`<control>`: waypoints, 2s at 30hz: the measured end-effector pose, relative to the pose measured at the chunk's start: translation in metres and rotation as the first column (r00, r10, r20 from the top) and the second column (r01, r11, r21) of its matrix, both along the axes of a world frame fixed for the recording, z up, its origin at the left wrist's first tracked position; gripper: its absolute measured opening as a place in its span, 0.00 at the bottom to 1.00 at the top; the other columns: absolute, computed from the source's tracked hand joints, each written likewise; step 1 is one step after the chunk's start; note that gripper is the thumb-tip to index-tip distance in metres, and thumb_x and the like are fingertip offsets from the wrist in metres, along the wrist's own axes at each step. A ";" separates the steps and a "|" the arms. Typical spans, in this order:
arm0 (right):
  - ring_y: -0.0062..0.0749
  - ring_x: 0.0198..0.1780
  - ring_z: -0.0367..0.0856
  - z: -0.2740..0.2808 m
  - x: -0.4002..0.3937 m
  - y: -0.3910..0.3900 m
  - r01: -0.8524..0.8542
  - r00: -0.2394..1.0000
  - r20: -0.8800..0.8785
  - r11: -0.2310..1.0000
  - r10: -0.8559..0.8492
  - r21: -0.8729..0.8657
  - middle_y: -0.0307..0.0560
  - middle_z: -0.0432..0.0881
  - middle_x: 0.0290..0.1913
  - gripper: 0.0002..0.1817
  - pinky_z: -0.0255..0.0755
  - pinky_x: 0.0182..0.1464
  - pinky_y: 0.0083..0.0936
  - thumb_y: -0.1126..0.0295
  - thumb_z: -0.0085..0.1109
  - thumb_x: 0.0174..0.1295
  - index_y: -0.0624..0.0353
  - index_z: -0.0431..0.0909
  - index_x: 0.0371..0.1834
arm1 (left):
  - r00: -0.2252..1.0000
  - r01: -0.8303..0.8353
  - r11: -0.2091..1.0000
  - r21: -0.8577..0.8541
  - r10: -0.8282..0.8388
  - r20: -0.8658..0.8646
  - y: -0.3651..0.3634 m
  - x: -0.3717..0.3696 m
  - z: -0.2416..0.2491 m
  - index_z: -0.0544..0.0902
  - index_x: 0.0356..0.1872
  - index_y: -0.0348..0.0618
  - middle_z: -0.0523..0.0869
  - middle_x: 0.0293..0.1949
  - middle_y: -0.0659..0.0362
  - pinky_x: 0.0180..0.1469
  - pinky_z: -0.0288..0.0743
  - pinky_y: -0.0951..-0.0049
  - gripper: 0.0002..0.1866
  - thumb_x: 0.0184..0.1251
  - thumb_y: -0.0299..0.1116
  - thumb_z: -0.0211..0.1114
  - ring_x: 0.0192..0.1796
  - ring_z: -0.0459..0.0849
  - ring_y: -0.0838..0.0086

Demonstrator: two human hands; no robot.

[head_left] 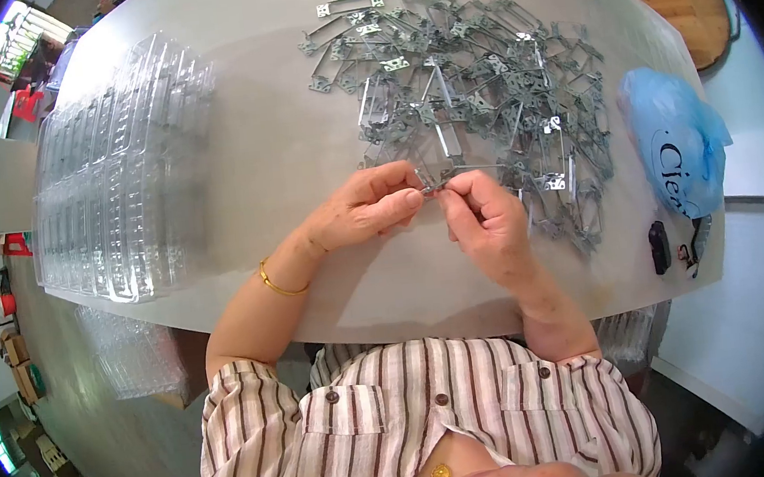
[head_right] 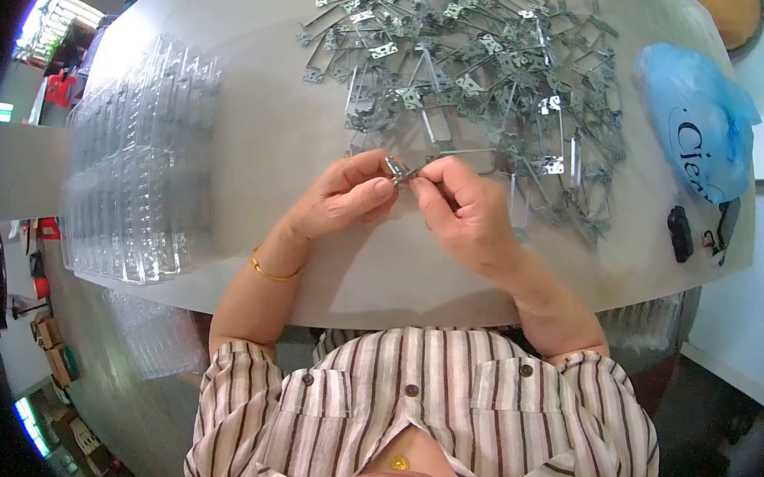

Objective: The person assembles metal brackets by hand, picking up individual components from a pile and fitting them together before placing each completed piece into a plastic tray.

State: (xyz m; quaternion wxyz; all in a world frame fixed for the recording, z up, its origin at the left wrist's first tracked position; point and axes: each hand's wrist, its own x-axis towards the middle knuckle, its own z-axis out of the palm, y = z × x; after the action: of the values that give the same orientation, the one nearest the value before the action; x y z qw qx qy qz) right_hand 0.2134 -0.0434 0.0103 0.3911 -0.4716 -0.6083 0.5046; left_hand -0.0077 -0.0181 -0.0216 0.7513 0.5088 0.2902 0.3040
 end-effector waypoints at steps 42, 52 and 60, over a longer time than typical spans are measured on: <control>0.41 0.44 0.87 0.004 0.005 0.011 -0.158 0.981 0.195 0.677 0.023 0.719 0.50 0.86 0.48 0.11 0.83 0.44 0.30 0.79 0.72 0.60 0.60 0.84 0.44 | 0.999 -0.042 0.991 0.130 0.037 0.037 0.006 -0.010 0.012 0.80 0.56 0.34 0.84 0.50 0.59 0.58 0.74 0.71 0.20 0.81 0.43 0.60 0.54 0.79 0.77; 0.44 0.41 0.86 0.004 -0.002 0.004 -0.309 0.931 0.364 0.532 0.003 0.788 0.51 0.83 0.49 0.14 0.82 0.39 0.33 0.80 0.74 0.56 0.60 0.82 0.45 | 0.964 -0.131 0.857 0.498 0.228 -0.140 0.007 -0.008 0.030 0.86 0.38 0.37 0.83 0.40 0.58 0.53 0.75 0.71 0.14 0.74 0.40 0.68 0.47 0.81 0.74; 0.44 0.41 0.86 0.000 -0.010 -0.005 -0.356 0.920 0.391 0.484 0.031 0.799 0.51 0.83 0.49 0.13 0.82 0.39 0.33 0.81 0.74 0.56 0.60 0.84 0.44 | 0.890 -0.043 0.800 0.598 0.303 -0.342 -0.005 -0.013 0.053 0.85 0.34 0.36 0.83 0.33 0.56 0.41 0.77 0.67 0.09 0.67 0.33 0.68 0.37 0.83 0.69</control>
State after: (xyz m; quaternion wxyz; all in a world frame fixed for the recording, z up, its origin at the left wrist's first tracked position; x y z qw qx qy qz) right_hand 0.2037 -0.0483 0.0107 0.4063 -0.2185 -0.8823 0.0931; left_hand -0.0210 -0.0232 0.0312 0.4498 0.7352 0.3857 0.3291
